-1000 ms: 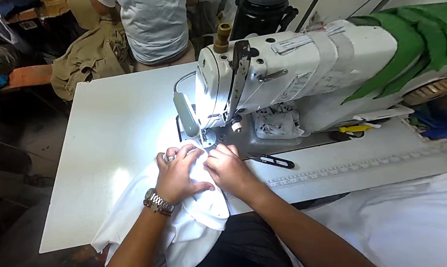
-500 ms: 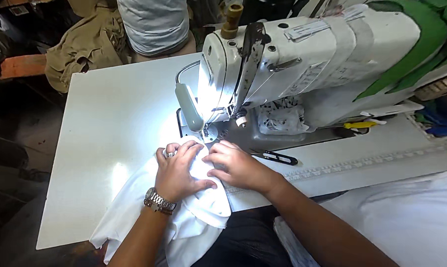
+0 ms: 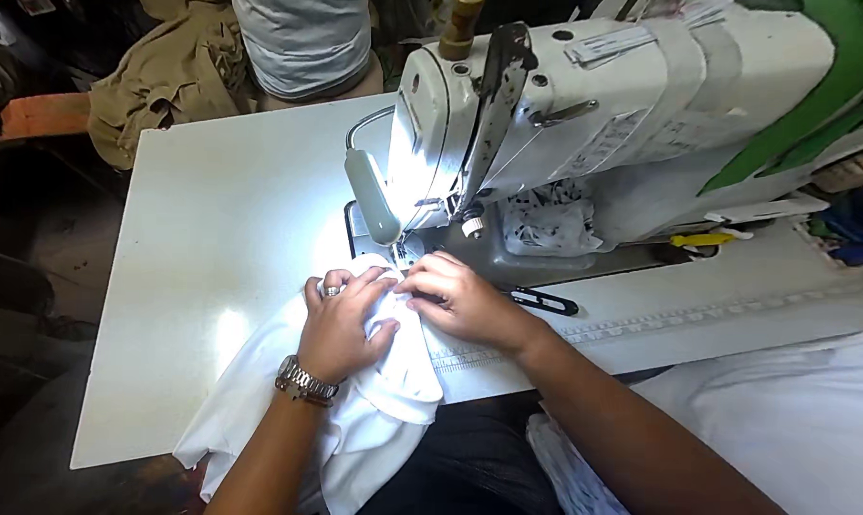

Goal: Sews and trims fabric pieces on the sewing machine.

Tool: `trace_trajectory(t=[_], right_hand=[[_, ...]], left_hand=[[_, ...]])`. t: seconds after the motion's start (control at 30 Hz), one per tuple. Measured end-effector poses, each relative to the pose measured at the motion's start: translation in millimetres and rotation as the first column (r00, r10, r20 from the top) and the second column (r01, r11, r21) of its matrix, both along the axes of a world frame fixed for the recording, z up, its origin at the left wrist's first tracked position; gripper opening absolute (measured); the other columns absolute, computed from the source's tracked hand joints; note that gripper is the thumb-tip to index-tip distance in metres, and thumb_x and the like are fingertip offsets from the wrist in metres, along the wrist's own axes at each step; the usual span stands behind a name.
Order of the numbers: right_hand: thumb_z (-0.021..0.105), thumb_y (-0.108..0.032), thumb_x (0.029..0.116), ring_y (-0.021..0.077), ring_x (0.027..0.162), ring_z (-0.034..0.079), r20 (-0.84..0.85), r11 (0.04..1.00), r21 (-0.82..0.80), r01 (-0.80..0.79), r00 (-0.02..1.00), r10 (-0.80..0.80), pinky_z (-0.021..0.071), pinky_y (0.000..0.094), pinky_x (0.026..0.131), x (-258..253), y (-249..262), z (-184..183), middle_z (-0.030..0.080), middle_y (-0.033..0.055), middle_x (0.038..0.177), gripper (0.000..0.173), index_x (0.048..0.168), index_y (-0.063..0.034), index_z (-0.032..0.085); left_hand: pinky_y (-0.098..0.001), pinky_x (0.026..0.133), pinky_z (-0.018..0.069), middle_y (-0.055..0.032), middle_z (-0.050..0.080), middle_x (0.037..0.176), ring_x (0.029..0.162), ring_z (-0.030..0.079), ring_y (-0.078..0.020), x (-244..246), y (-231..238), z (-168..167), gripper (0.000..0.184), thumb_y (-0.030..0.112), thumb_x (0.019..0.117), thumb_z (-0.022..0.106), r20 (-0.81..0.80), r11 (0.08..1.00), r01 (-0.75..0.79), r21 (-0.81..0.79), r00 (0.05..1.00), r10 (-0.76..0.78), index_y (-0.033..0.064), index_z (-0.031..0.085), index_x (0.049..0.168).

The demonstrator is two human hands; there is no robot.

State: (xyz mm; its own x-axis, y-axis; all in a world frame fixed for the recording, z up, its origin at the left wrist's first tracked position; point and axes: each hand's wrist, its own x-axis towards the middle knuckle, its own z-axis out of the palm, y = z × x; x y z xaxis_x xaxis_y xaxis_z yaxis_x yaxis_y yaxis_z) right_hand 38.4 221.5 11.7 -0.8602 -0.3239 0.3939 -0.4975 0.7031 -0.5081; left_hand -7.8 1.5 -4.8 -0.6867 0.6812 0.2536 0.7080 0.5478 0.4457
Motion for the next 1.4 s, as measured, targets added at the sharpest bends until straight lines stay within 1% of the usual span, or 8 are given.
trace_trajectory(t=[0.17,0.3,0.57,0.73,1.0,1.17,1.27,1.4], right_hand=[[0.063,-0.011,0.0919,0.0244,0.101,0.062,-0.026,0.981,0.110,-0.162,0.986,0.166,0.0498,0.0367,0.090,-6.4,4.6,0.3,0.070,0.0082,0.105,0.019,0.100,-0.0118,0.080],[0.060,-0.014,0.0959,0.0305,0.098,0.064,-0.028,0.974,0.202,-0.100,0.994,0.108,0.0519,0.0467,0.086,-13.4,-0.7,-6.8,0.068,0.0109,0.097,0.016,0.092,-0.0069,0.074],[0.050,-0.009,0.1034,0.0037,0.088,0.056,0.235,0.910,-0.317,0.268,0.952,-0.199,0.0469,0.0163,0.078,-12.8,-14.1,11.0,0.059,0.0073,0.099,0.017,0.098,-0.0002,0.063],[0.047,-0.010,0.1065,-0.0021,0.064,0.050,0.396,0.777,-0.535,0.333,0.911,-0.118,0.0430,0.0130,0.061,-13.1,-16.5,14.8,0.053,-0.0034,0.078,0.012,0.102,-0.0039,0.057],[0.052,-0.003,0.1034,-0.0005,0.068,0.059,0.398,0.714,-0.622,0.322,0.915,-0.066,0.0487,0.0132,0.062,-6.0,-23.4,22.1,0.065,0.0000,0.085,0.008,0.101,-0.0031,0.059],[0.055,-0.003,0.1021,0.0007,0.076,0.064,0.332,0.764,-0.582,0.279,0.939,-0.090,0.0538,0.0161,0.072,0.2,-27.5,24.3,0.068,0.0024,0.090,0.007,0.102,-0.0013,0.062],[0.055,-0.010,0.1025,0.0058,0.090,0.068,0.220,0.885,-0.341,0.316,0.942,-0.252,0.0566,0.0219,0.083,14.0,-14.7,26.8,0.071,0.0066,0.106,0.019,0.116,-0.0018,0.067],[0.062,-0.009,0.1004,0.0432,0.111,0.064,0.100,0.798,0.241,0.553,0.803,-0.587,0.0527,0.0581,0.094,53.6,11.5,45.2,0.065,0.0259,0.120,0.027,0.123,0.0034,0.067]], left_hand=[[-0.0596,0.102,0.0317,0.0083,0.060,0.144,0.127,0.053,-0.0223,1.6,0.3,4.4,0.055,0.045,0.0907,0.062,0.017,1.000,-0.010,-0.003,1.000,0.010,0.0236,0.062,0.142],[-0.0625,0.104,0.0301,0.0073,0.060,0.144,0.129,0.052,-0.0238,1.8,0.2,8.0,0.061,0.047,0.0898,0.064,0.036,0.999,-0.010,-0.041,0.999,0.011,0.0226,0.059,0.145],[-0.0597,0.104,0.0290,0.0064,0.060,0.144,0.126,0.053,-0.0228,0.7,-0.8,8.0,0.068,0.045,0.0852,0.070,0.058,0.999,-0.001,0.034,0.998,-0.001,0.0189,0.057,0.147],[-0.0572,0.102,0.0305,0.0071,0.063,0.139,0.123,0.054,-0.0223,1.0,0.0,9.3,0.064,0.044,0.0831,0.072,0.044,0.999,-0.012,0.044,0.999,0.010,0.0222,0.061,0.142],[-0.0618,0.099,0.0328,0.0091,0.071,0.120,0.113,0.060,-0.0211,-5.2,12.7,10.6,0.049,0.065,0.0825,0.069,0.133,0.986,-0.131,0.108,0.984,0.116,0.0282,0.076,0.115],[-0.0654,0.102,0.0294,0.0000,0.072,0.101,0.104,0.063,-0.0268,-9.4,30.9,29.8,0.018,0.037,0.0924,0.070,0.060,0.986,-0.164,-0.034,0.984,0.166,0.0222,0.079,0.097],[-0.0643,0.100,0.0313,-0.0037,0.070,0.091,0.099,0.064,-0.0282,-13.3,34.7,36.5,0.017,0.032,0.0948,0.067,0.008,0.988,-0.144,-0.058,0.989,0.145,0.0195,0.079,0.093],[-0.0614,0.097,0.0336,-0.0013,0.074,0.090,0.095,0.067,-0.0229,-32.3,32.5,47.3,0.017,0.031,0.0987,0.066,0.225,0.993,-0.044,-0.105,0.972,0.067,0.0186,0.078,0.096]])
